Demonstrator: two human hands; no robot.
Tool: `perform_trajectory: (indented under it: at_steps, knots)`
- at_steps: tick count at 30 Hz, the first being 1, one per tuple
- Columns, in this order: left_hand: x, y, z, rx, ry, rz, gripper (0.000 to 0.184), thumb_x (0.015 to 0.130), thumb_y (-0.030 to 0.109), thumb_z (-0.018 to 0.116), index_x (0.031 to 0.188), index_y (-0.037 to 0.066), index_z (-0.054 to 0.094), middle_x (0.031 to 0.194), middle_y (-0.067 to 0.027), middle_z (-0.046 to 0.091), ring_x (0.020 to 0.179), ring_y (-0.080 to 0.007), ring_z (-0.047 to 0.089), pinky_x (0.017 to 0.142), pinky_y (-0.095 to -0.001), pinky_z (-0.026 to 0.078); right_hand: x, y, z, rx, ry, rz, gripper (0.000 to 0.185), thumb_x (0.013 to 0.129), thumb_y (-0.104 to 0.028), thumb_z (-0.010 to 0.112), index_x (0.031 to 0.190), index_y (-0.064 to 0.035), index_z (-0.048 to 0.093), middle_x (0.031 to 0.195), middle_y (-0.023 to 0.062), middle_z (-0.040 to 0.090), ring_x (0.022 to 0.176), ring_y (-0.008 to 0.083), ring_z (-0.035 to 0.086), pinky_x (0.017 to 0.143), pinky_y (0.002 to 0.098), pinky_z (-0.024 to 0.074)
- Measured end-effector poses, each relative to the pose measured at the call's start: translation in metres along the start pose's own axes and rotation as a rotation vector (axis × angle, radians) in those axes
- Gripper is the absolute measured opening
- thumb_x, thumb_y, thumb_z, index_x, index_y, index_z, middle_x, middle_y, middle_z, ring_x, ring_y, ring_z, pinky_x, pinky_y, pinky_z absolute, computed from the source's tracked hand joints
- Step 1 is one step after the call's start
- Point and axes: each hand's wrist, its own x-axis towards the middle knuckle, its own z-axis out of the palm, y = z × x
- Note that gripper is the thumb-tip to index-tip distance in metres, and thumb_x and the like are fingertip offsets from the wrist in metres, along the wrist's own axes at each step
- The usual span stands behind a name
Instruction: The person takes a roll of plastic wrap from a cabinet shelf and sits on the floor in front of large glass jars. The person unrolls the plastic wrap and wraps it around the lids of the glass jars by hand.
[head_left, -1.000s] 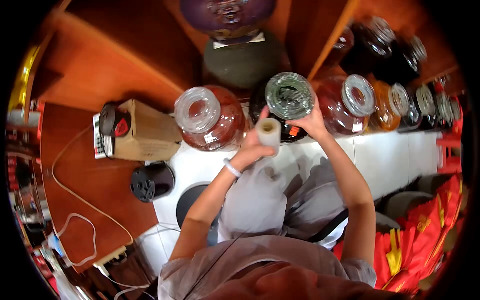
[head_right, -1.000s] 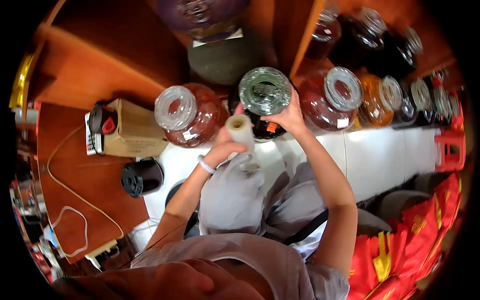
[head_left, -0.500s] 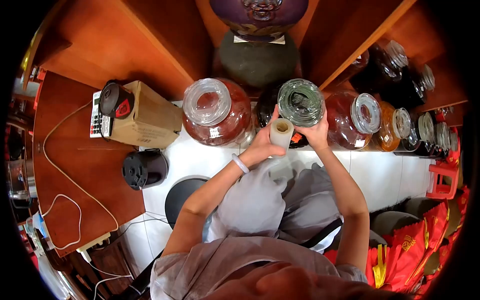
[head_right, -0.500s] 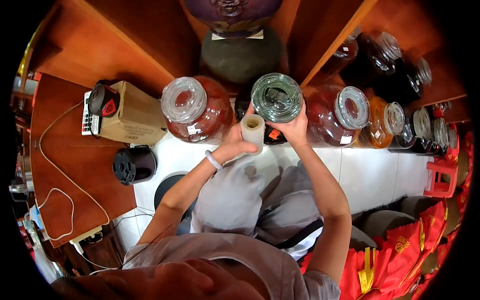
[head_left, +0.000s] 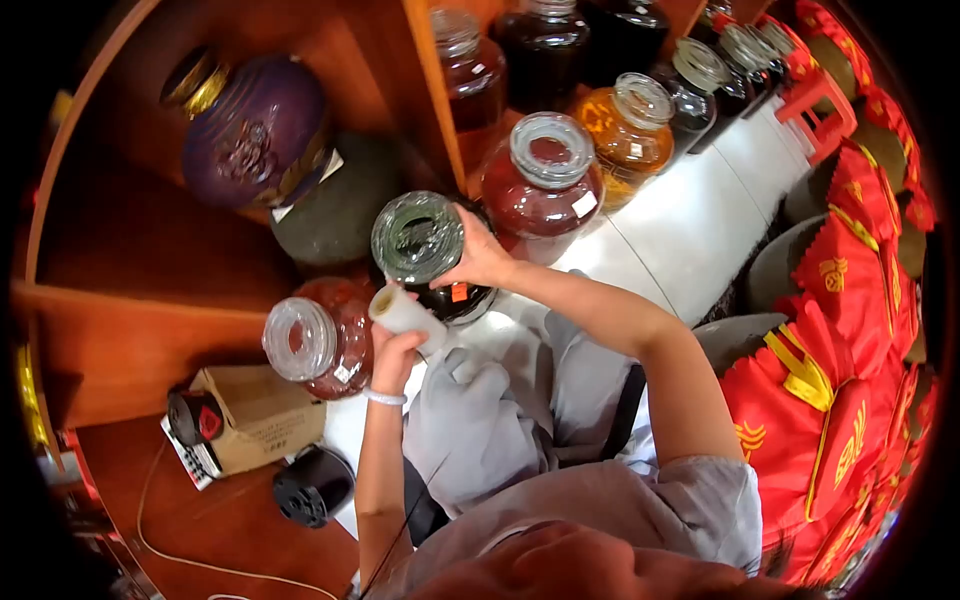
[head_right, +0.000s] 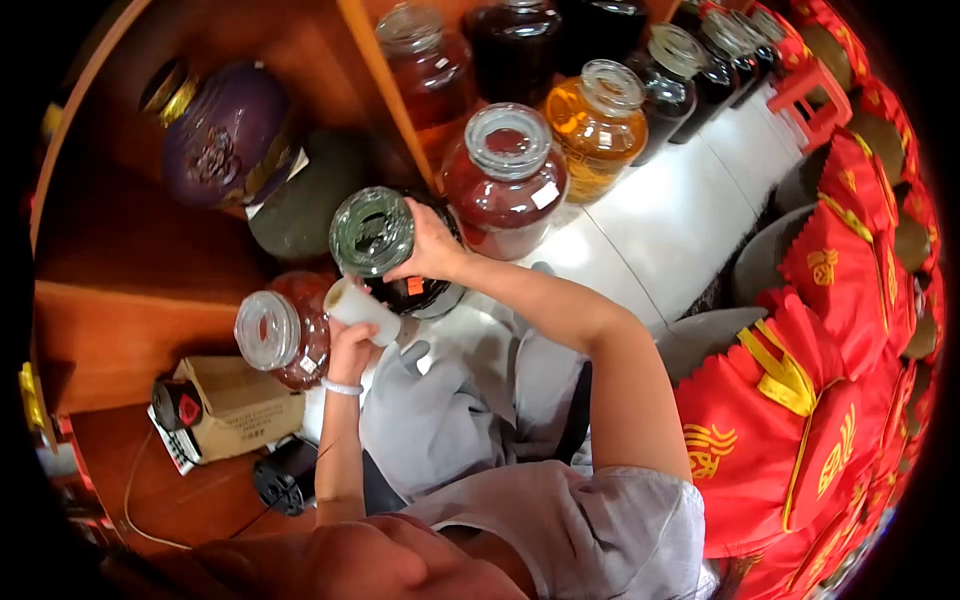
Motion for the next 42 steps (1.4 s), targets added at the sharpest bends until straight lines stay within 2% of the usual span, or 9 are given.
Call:
perform_trajectory:
  at_steps: [7,11,15,18,28,31,33,36,42]
  knots:
    - [-0.019,0.031,0.017,-0.139,0.122,0.194,0.086,0.054,0.001,0.051,0.136,0.008,0.027,0.145,-0.0117,0.022,0.135,-0.0267,0.016,0.100,-0.0493,0.029,-0.002,-0.016,-0.041,-0.308,-0.087,-0.050,0.104,0.053,-0.037,0.082,0.129,0.0071,0.027,0.133,0.0255,0.030,0.123,0.0400,0.031,0.104,0.0438,0.0264]
    - [-0.034,0.050,0.049,-0.189,0.077,0.180,0.081,0.056,0.007,0.052,0.133,0.010,0.029,0.144,-0.0139,0.024,0.134,-0.0301,0.019,0.100,-0.0478,0.030,0.002,-0.013,-0.103,-0.524,0.093,-0.318,0.083,0.062,-0.029,0.077,0.126,0.0018,0.036,0.132,0.0214,0.033,0.121,0.0401,0.033,0.101,0.0464,0.0293]
    - [-0.042,0.049,0.080,-0.239,-0.009,0.085,0.069,0.057,0.007,0.052,0.124,0.013,0.040,0.140,-0.0166,0.030,0.129,-0.0294,0.029,0.096,-0.0414,0.035,0.000,0.016,-0.165,-0.896,0.265,0.100,0.085,0.067,-0.030,0.075,0.131,0.0024,0.030,0.137,0.0253,0.025,0.126,0.0387,0.029,0.105,0.0438,0.0265]
    - [-0.042,0.040,0.085,-0.234,-0.105,-0.006,0.067,0.055,0.006,0.055,0.121,0.010,0.044,0.138,-0.0176,0.032,0.127,-0.0317,0.031,0.093,-0.0409,0.038,-0.008,0.054,-0.181,-0.529,0.097,0.188,0.094,0.071,-0.042,0.070,0.136,0.0038,0.020,0.141,0.0287,0.016,0.129,0.0384,0.025,0.105,0.0362,0.0280]
    - [-0.018,0.023,0.086,-0.123,-0.297,-0.153,0.073,0.051,0.006,0.062,0.122,0.009,0.045,0.134,-0.0165,0.037,0.119,-0.0329,0.040,0.090,-0.0376,0.042,-0.003,0.052,-0.205,-0.404,-0.059,0.258,0.083,0.074,-0.040,0.068,0.135,-0.0007,0.028,0.141,0.0231,0.022,0.121,0.0382,0.037,0.098,0.0387,0.0354]
    - [-0.016,0.024,0.089,-0.158,-0.305,-0.165,0.072,0.051,0.006,0.062,0.122,0.008,0.045,0.134,-0.0165,0.037,0.120,-0.0332,0.039,0.090,-0.0378,0.042,-0.009,0.034,-0.186,-0.672,0.143,0.108,0.073,0.072,-0.037,0.070,0.128,-0.0016,0.040,0.137,0.0218,0.031,0.118,0.0366,0.041,0.096,0.0410,0.0367]
    - [-0.015,0.026,0.090,-0.154,-0.293,-0.138,0.071,0.052,0.006,0.061,0.121,0.006,0.045,0.134,-0.0164,0.036,0.120,-0.0326,0.039,0.092,-0.0388,0.041,-0.017,0.003,-0.158,-0.449,0.300,-0.094,0.055,0.069,-0.032,0.072,0.110,-0.0008,0.053,0.118,0.0175,0.050,0.107,0.0326,0.049,0.089,0.0398,0.0414]
    - [-0.014,0.026,0.092,-0.172,-0.229,-0.101,0.069,0.052,0.006,0.059,0.119,0.004,0.045,0.136,-0.0155,0.034,0.121,-0.0316,0.038,0.097,-0.0404,0.037,-0.044,-0.064,-0.105,0.096,-0.126,0.049,0.035,0.070,-0.025,0.074,0.093,-0.0019,0.062,0.093,0.0082,0.058,0.087,0.0234,0.055,0.073,0.0330,0.0460]
    - [-0.014,0.021,0.083,-0.210,-0.169,-0.088,0.082,0.053,0.008,0.058,0.131,0.000,0.033,0.140,-0.0159,0.028,0.124,-0.0312,0.036,0.105,-0.0429,0.029,-0.060,-0.088,-0.062,0.539,-0.210,0.338,0.027,0.084,-0.022,0.061,0.101,-0.0012,0.062,0.088,0.0054,0.061,0.079,0.0130,0.056,0.069,0.0259,0.0458]
